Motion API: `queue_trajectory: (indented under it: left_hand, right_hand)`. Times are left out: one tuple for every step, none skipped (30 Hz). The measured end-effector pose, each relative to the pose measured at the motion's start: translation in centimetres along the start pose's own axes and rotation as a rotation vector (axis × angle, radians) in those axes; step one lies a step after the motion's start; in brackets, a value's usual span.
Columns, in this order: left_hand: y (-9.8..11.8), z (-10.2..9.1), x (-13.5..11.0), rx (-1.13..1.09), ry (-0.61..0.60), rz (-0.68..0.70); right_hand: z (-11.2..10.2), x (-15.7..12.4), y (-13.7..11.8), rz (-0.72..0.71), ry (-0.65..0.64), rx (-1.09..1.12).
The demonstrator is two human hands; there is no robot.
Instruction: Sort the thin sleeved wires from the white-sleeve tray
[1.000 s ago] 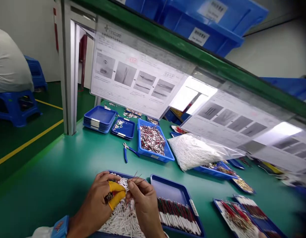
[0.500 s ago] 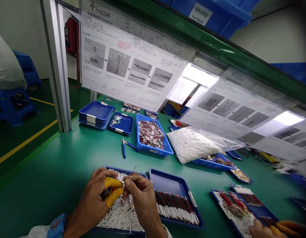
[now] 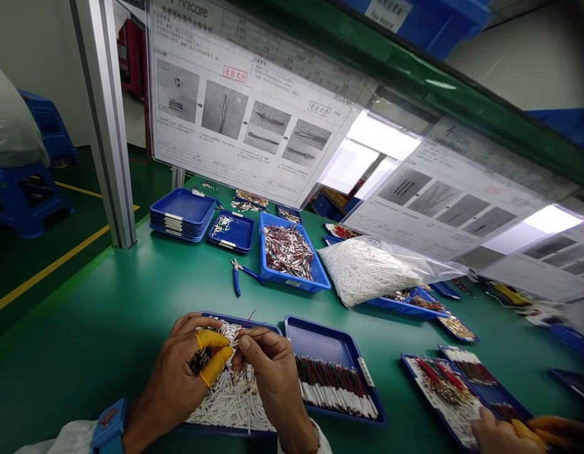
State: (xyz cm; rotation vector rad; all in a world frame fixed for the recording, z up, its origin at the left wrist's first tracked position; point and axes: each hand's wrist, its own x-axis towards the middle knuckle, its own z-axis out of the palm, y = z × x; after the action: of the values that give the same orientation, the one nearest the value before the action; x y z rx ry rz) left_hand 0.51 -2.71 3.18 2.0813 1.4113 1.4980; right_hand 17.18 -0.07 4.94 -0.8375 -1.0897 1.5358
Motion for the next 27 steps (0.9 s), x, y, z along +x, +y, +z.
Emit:
queue_trajectory:
  left_hand:
    - [0.04,0.0,0.02,0.0,0.008,0.012]
    - [0.08,0.01,0.05,0.001,0.017,0.023]
    - [0.14,0.03,0.09,0.002,0.027,0.033]
    - [0.18,0.05,0.15,0.005,0.034,0.042]
    - [0.22,0.07,0.2,0.009,0.037,0.047]
    - [0.24,0.1,0.25,0.015,0.039,0.049]
    - [0.23,0.12,0.29,0.022,0.04,0.049]
    - [0.21,0.14,0.31,0.031,0.038,0.046]
    - [0.17,0.16,0.32,0.042,0.035,0.041]
    - [0.11,0.17,0.31,0.055,0.029,0.036]
    - [0.04,0.17,0.3,0.067,0.025,0.037]
    - [-0.03,0.15,0.28,0.075,0.024,0.046]
    - [-0.1,0.12,0.27,0.079,0.027,0.062]
    - [-0.15,0.08,0.27,0.083,0.032,0.082]
    - [-0.19,0.03,0.29,0.087,0.04,0.104]
    - [-0.2,-0.03,0.33,0.092,0.047,0.122]
    - [-0.19,-0.09,0.38,0.099,0.054,0.134]
    - [-0.16,-0.15,0.44,0.108,0.059,0.139]
    - [-0.11,-0.21,0.51,0.114,0.063,0.141]
    - [-0.05,-0.26,0.56,0.117,0.066,0.144]
    - [0.02,-0.31,0.6,0.116,0.067,0.147]
    - [0.08,-0.35,0.62,0.114,0.064,0.149]
    - [0.15,-0.38,0.62,0.111,0.057,0.155]
    - [0.21,-0.41,0.61,0.108,0.05,0.159]
    - [0.27,-0.43,0.59,0.107,0.043,0.162]
    - [0.33,-0.43,0.58,0.108,0.037,0.164]
    - [0.37,-0.44,0.59,0.109,0.032,0.168]
  right_hand:
    - [0.09,0.0,-0.02,-0.007,0.009,-0.011]
    - [0.2,0.0,-0.04,-0.017,0.016,-0.023]
    - [0.31,-0.01,-0.09,-0.028,0.019,-0.036]
    - [0.41,0.0,-0.14,-0.038,0.02,-0.049]
    - [0.5,0.0,-0.21,-0.048,0.025,-0.06]
    - [0.56,0.01,-0.28,-0.057,0.032,-0.068]
    - [0.6,0.01,-0.34,-0.065,0.041,-0.076]
    - [0.62,0.01,-0.39,-0.071,0.05,-0.085]
    - [0.63,0.01,-0.43,-0.078,0.061,-0.094]
    - [0.65,0.0,-0.44,-0.084,0.07,-0.103]
    - [0.67,-0.02,-0.42,-0.089,0.076,-0.111]
    - [0.71,-0.04,-0.38,-0.092,0.076,-0.119]
    - [0.75,-0.07,-0.32,-0.096,0.071,-0.126]
    - [0.79,-0.1,-0.26,-0.099,0.063,-0.133]
    - [0.82,-0.14,-0.2,-0.1,0.052,-0.139]
    - [0.82,-0.16,-0.15,-0.099,0.043,-0.142]
    - [0.79,-0.18,-0.14,-0.095,0.038,-0.141]
    - [0.73,-0.18,-0.15,-0.087,0.037,-0.138]
    - [0.64,-0.17,-0.18,-0.077,0.04,-0.131]
    - [0.53,-0.14,-0.23,-0.067,0.045,-0.124]
    - [0.43,-0.1,-0.29,-0.06,0.051,-0.119]
    - [0.34,-0.05,-0.35,-0.055,0.054,-0.116]
    - [0.28,0.0,-0.4,-0.053,0.053,-0.115]
    - [0.25,0.04,-0.44,-0.055,0.051,-0.114]
    - [0.27,0.08,-0.46,-0.063,0.046,-0.116]
    - [0.31,0.11,-0.47,-0.076,0.037,-0.119]
    - [0.38,0.12,-0.46,-0.093,0.03,-0.122]
